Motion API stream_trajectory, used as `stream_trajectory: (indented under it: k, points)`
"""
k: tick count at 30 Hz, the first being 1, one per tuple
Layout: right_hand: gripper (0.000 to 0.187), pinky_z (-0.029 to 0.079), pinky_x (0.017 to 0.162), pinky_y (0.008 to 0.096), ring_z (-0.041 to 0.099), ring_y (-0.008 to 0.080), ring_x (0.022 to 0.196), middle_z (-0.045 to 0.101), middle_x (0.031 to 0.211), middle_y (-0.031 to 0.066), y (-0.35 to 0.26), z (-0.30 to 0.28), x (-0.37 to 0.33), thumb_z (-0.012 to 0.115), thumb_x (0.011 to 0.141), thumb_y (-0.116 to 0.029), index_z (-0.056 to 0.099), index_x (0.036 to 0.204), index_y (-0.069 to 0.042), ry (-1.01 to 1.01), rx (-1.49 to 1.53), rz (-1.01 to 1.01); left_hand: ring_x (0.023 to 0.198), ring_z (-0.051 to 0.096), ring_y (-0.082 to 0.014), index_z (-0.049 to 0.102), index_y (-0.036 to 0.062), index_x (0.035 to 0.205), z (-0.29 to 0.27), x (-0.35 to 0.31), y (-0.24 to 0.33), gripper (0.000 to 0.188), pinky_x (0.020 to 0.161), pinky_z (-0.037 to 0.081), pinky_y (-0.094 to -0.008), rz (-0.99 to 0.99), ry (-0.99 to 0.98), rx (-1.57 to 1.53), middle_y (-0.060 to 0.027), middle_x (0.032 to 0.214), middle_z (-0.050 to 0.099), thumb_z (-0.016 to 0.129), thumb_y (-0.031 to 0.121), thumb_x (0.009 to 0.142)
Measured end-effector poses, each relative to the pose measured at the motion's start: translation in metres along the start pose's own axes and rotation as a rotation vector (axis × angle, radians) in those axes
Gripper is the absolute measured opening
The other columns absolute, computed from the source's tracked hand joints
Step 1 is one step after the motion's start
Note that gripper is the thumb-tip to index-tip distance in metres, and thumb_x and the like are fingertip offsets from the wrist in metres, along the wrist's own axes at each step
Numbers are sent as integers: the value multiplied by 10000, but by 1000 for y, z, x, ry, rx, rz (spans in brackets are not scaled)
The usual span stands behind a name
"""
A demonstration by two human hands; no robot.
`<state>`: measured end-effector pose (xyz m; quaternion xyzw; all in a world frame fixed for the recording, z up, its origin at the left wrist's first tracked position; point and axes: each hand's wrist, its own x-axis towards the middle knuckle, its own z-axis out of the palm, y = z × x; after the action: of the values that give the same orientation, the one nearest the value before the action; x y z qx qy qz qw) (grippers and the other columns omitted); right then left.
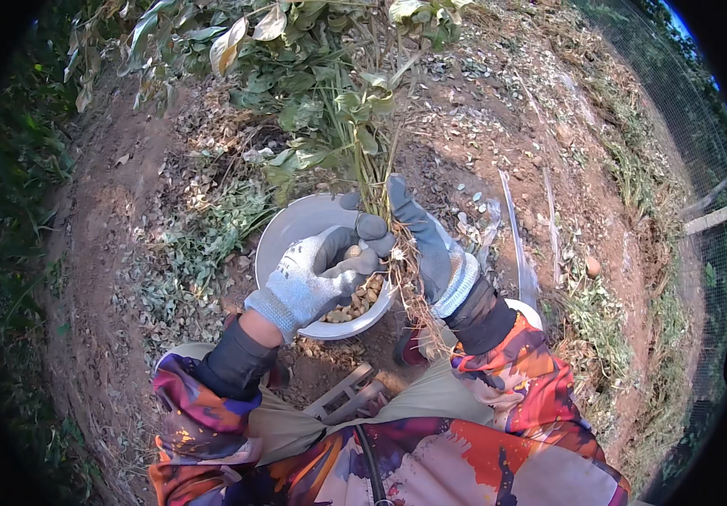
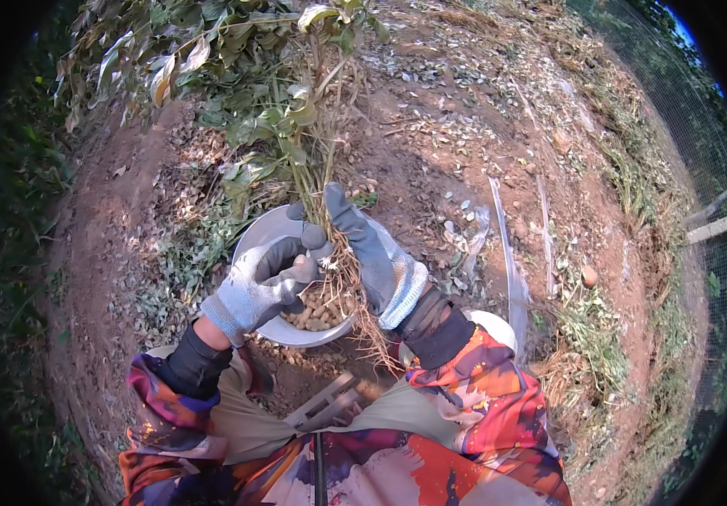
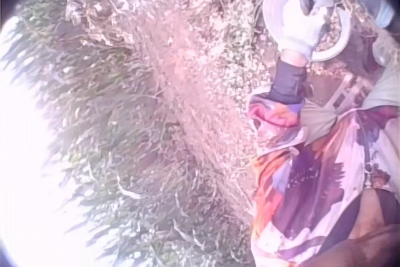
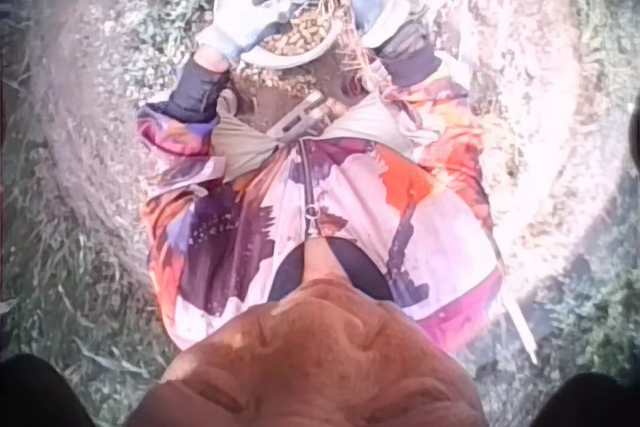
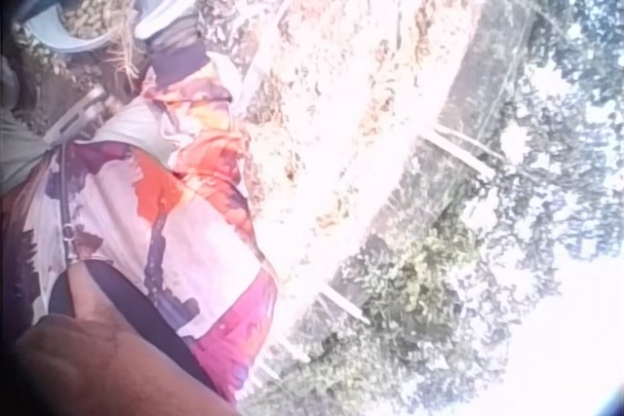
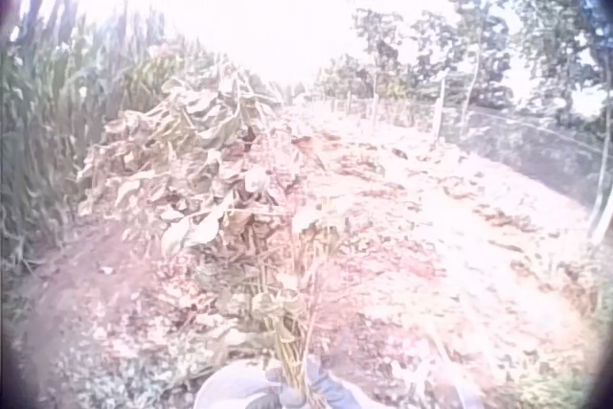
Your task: The person harvests peanuts by pulling up peanut plants from the soil, shaking off dirt, and placing the peanuts into a white bucket. The person repeatedly picks up plants, removes the peanuts, and discards the plant matter.
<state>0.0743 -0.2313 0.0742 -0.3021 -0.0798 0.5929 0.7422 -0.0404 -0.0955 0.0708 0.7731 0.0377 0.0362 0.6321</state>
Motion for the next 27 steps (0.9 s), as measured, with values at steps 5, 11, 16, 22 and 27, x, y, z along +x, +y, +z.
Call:
stream_trajectory:
  k: [5, 11, 16, 22, 27]
  points:
    - [463, 502, 694, 237, 581, 93, 762, 590, 888, 33, -4, -10, 1, 509, 880, -373, 459, 1183, -27, 205, -154, -305, 595, 547, -265, 574, 31, 836, 5, -3, 16, 208, 577, 445, -357, -11, 47, 723, -128, 674, 574, 600, 232, 787]
    - [484, 472, 729, 240, 551, 102, 829, 579, 942, 39, -83, -99, -31, 547, 855, -347, 451, 1205, -27, 230, -202, -503, 574, 571, -299, 589, 38, 720, -3, -27, -3, 247, 544, 427, -402, -165, 75, 788, -156, 592, 549, 636, 277, 758]
    - [528, 456, 756, 283, 548, 152, 868, 570, 997, 75, -158, -225, -113, 573, 825, -382, 470, 1181, -7, 995, -379, -907, 707, 584, -240, 520, 94, 1114, -18, -55, -41, 441, 638, 475, -353, -207, 111, 798, -153, 947, 567, 670, 290, 749]
    - [584, 438, 789, 335, 544, 212, 915, 560, 1062, 118, -155, -271, -201, 606, 789, -425, 493, 1152, 18, 2100, -1040, -622, 808, 577, -147, 464, 52, 1227, -110, -84, 17, 465, 693, 483, -279, -85, 471, 614, -96, 1086, 538, 624, 151, 802]
    - [415, 422, 832, 266, 523, 174, 1003, 519, 1143, 104, -90, -161, -78, 524, 887, -209, 435, 1227, 12, 1182, -1077, -703, 717, 600, -114, 563, 38, 1116, -207, -130, 46, 340, 677, 493, -258, -224, 754, 190, -57, 928, 622, 522, 282, 884]
